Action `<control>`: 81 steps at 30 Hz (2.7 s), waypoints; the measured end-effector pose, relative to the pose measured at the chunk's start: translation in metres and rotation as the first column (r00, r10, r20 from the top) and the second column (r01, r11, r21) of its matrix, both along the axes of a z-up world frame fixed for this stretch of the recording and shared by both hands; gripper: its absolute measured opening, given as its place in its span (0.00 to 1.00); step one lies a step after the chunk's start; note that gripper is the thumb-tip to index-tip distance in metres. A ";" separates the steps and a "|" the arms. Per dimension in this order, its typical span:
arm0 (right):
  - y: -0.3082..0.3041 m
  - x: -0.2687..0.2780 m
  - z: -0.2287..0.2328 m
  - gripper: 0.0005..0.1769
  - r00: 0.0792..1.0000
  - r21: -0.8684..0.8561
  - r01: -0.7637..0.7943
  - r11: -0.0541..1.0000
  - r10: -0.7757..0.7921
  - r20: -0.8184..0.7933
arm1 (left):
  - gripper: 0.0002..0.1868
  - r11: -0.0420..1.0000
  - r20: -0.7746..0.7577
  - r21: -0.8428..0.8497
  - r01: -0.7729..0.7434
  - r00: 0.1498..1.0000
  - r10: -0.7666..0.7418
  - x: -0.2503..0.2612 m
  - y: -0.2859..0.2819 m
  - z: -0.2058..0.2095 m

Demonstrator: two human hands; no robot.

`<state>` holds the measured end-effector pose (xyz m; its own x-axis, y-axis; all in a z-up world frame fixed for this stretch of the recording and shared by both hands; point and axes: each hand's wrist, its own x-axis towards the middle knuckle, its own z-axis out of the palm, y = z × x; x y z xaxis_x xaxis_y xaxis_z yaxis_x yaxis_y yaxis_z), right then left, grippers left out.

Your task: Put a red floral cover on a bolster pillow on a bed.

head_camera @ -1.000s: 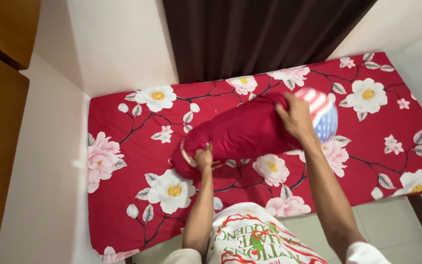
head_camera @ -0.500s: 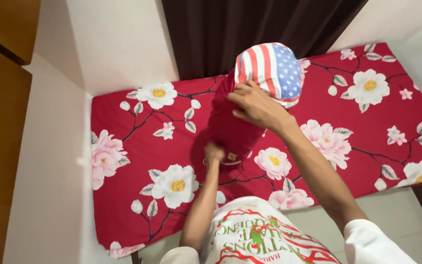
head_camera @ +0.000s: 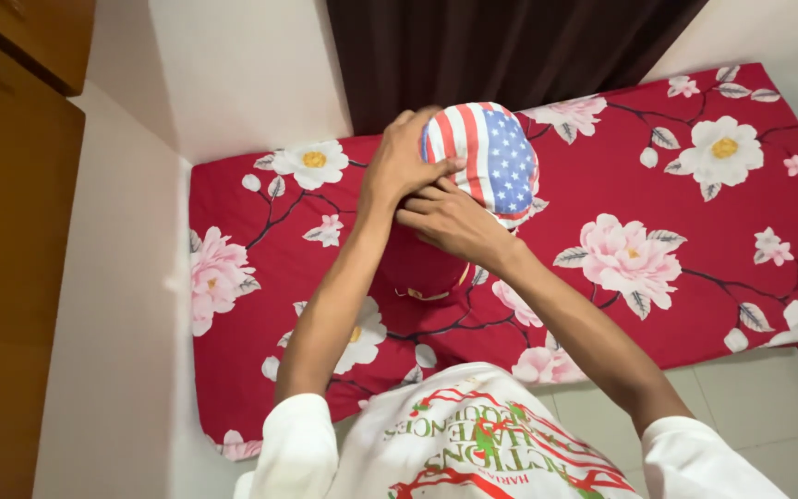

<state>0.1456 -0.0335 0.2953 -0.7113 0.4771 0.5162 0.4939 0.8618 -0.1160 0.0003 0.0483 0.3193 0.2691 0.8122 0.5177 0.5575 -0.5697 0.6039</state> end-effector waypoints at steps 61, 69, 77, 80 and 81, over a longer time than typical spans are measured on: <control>0.020 0.076 0.133 0.12 0.871 0.368 0.330 0.869 -0.129 -0.475 | 0.07 0.939 0.403 0.178 0.293 0.849 -0.341 0.031 -0.017 0.054; -0.007 0.079 0.097 0.13 0.864 0.214 0.357 0.909 -0.235 -0.445 | 0.17 0.965 0.286 0.072 0.250 0.922 -0.261 0.027 -0.040 -0.006; -0.037 0.067 0.088 0.18 0.762 -0.333 0.507 0.795 -0.594 -0.259 | 0.05 0.955 0.271 0.231 0.188 0.930 -0.249 0.017 -0.055 -0.003; -0.044 0.051 0.096 0.30 0.818 -0.343 0.467 0.815 -0.546 -0.183 | 0.06 0.947 0.218 0.194 0.255 0.930 -0.295 0.017 -0.055 -0.018; -0.040 0.051 0.093 0.30 0.822 -0.339 0.459 0.821 -0.538 -0.187 | 0.06 0.948 0.215 0.199 0.248 0.933 -0.289 0.015 -0.056 -0.012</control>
